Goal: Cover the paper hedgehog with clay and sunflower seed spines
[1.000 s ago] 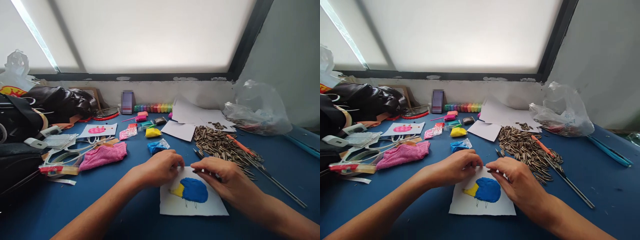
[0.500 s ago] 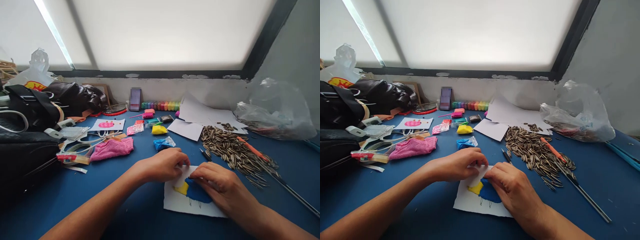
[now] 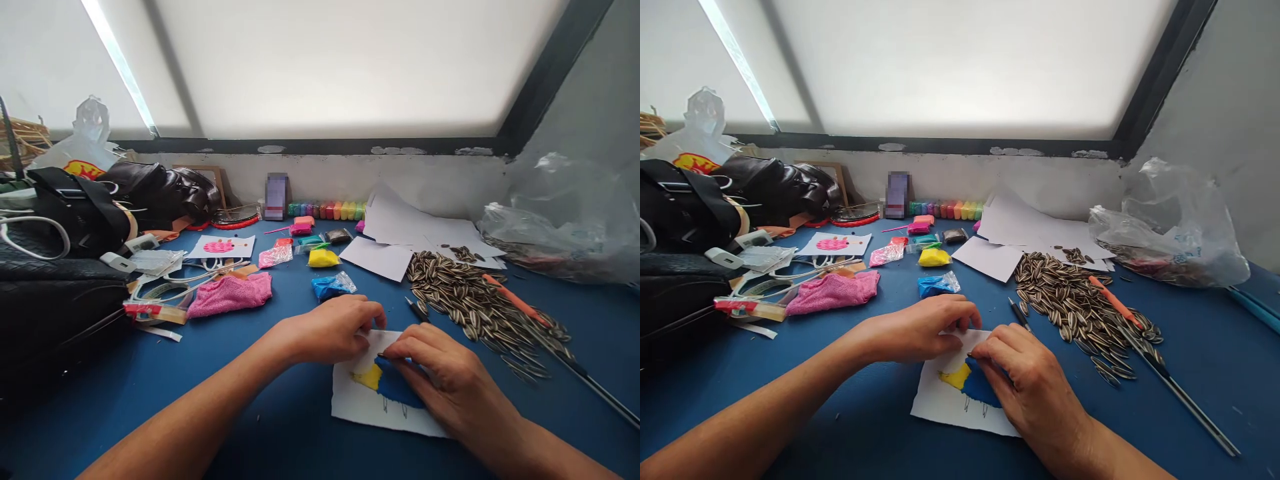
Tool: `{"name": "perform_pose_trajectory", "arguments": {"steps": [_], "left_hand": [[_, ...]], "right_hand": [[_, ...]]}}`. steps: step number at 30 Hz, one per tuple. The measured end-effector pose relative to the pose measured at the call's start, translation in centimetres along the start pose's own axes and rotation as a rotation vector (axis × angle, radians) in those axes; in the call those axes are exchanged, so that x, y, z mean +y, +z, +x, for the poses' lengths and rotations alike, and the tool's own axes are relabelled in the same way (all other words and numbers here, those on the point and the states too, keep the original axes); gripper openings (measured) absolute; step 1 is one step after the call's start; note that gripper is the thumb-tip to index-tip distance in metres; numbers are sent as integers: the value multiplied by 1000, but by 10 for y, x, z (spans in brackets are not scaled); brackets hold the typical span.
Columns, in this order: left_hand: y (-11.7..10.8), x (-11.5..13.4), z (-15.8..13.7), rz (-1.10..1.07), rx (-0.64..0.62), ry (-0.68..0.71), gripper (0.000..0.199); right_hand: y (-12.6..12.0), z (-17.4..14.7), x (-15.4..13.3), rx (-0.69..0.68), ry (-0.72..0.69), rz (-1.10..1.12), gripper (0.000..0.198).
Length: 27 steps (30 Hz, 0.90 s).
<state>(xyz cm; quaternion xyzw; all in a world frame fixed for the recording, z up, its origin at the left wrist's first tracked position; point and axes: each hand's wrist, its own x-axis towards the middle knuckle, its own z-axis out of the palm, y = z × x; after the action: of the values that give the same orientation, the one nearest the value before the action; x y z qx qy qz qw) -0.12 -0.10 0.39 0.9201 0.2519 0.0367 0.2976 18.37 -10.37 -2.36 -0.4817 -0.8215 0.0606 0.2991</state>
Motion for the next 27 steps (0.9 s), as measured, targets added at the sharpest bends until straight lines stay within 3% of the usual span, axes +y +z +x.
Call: {"name": "perform_pose_trajectory", "arguments": {"steps": [7, 12, 18, 22, 27], "left_hand": [[0, -1, 0, -26, -12, 5, 17], [2, -3, 1, -29, -13, 17, 19], [-2, -2, -1, -70, 11, 16, 21], [-4, -1, -1, -64, 20, -24, 22], [1, -4, 1, -2, 22, -20, 21]], "right_hand": [[4, -1, 3, 1, 9, 27, 22], [0, 2, 2, -53, -13, 74, 21], [-14, 8, 7, 12, 87, 115, 22], [-31, 9, 30, 137, 235, -48, 19], [-41, 2, 63, 85, 316, -324, 24]]}}
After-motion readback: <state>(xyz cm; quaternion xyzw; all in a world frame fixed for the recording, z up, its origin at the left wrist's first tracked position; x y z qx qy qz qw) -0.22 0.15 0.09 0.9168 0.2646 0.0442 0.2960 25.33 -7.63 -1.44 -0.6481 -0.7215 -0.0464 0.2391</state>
